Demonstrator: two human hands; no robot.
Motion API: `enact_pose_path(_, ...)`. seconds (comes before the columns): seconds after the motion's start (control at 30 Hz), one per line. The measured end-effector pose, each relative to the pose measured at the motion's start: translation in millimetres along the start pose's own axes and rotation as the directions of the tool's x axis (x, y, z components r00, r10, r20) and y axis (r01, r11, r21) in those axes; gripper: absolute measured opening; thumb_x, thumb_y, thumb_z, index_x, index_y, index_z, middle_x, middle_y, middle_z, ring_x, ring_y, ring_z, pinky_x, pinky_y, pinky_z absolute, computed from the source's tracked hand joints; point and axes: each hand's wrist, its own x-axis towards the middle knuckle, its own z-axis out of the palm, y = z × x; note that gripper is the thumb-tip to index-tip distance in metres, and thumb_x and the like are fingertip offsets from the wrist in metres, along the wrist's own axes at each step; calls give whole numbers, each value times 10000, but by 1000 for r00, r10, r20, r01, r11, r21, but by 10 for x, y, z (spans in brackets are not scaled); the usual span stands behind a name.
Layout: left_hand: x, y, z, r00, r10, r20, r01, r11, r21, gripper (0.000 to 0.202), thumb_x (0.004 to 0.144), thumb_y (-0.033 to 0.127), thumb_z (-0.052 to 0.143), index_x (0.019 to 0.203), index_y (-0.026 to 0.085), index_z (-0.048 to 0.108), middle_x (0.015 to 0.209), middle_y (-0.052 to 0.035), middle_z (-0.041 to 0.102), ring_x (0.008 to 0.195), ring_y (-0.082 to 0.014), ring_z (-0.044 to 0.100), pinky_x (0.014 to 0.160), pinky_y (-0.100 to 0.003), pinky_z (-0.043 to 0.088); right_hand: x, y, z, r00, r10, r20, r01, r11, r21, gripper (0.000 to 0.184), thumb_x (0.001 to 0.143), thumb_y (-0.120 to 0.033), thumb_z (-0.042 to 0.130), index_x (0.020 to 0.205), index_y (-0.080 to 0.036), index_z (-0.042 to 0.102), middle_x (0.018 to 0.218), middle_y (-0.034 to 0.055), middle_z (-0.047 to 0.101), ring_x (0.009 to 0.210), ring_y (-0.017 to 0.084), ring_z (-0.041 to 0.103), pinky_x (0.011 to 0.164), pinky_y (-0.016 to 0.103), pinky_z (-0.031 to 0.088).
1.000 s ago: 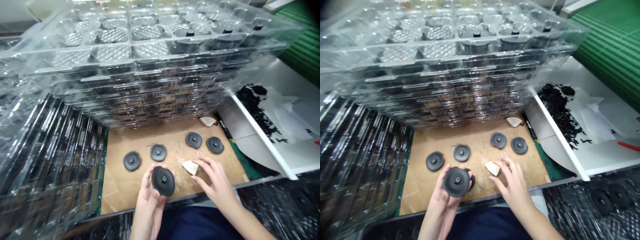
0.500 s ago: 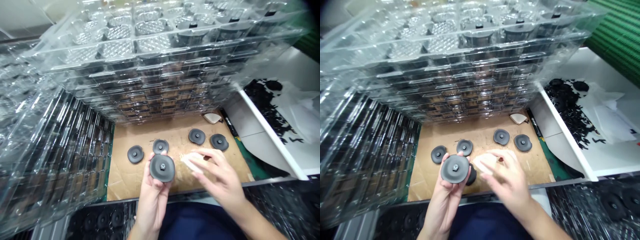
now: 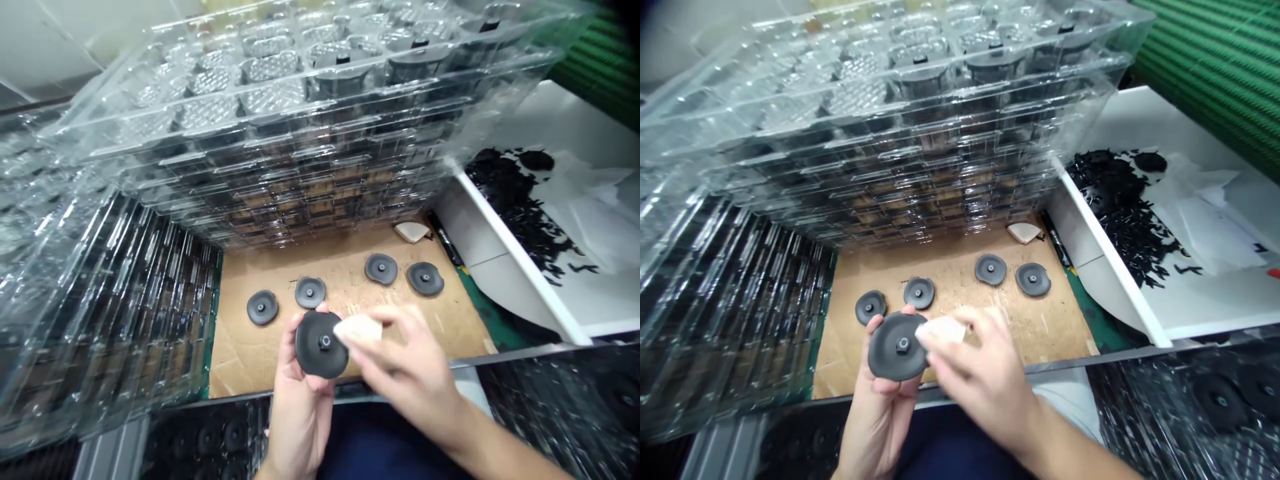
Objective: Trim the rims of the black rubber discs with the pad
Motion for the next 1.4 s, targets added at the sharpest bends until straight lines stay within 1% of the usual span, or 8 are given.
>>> enact_pose_path(0.33,-9,9,-18,1000,-14,20,14,1000,22,527,520,236,873,1008,319,691,1136,-32,716,1015,-189,675,823,-204,538,-9,38,-28,999,-29,-16,29,999,-14,233,853,-159,578,1018,-241,721,978,73,617,881,197,548,769,372,500)
enact_pose_path(0.47,-11,23,-13,995,-100,9,99,994,51,520,534,198,864,1002,343,690,1135,-19,716,986,-200,686,815,-234,550,30,65,-45,999,-41,-15,42,998,48,239,843,-117,570,999,-200,731,1011,89,609,896,188,527,750,315,513)
enact_pose_path(0.63,-29,70,-28,988,-151,27,150,987,56,519,537,191,861,1007,336,695,1048,15,738,883,-131,695,746,-179,548,174,203,-78,995,-95,26,93,995,47,213,859,-153,584,1006,-203,730,1005,76,628,911,197,530,829,371,478)
enact_pose_path(0.8,-78,183,-1,981,-196,-5,194,971,139,482,555,275,858,1003,349,696,1104,0,729,1011,-182,669,849,-222,527,92,153,-142,998,-47,45,44,997,63,246,859,-116,559,1019,-202,725,1027,80,594,951,187,517,816,321,491)
enact_pose_path(0.97,-83,207,51,976,-217,26,212,968,134,475,530,250,869,969,342,714,1050,27,733,896,-141,684,757,-179,536,138,120,-145,991,-136,-5,136,989,50,215,865,-149,581,1014,-206,725,1047,86,608,956,200,522,850,379,479)
enact_pose_path(1.1,-98,244,60,973,-232,-11,230,956,182,540,461,376,872,977,350,714,1062,-3,738,958,-204,686,820,-245,541,104,74,-159,997,-71,30,68,994,83,242,875,-133,549,1012,-227,726,1052,81,608,932,183,530,785,334,510)
enact_pose_path(1.3,-128,241,106,973,-230,3,226,962,155,473,523,253,871,961,347,720,1008,25,750,875,-133,695,762,-163,529,105,44,-179,993,-118,6,118,993,26,217,877,-162,566,1010,-216,729,1052,91,617,948,199,534,832,382,498)
enact_pose_path(1.4,-134,238,94,972,-233,14,227,958,175,509,479,353,872,963,345,715,1037,9,747,919,-194,699,827,-244,545,40,16,-185,999,-49,19,47,996,70,248,877,-142,548,1031,-231,720,1063,85,602,953,191,529,796,343,510)
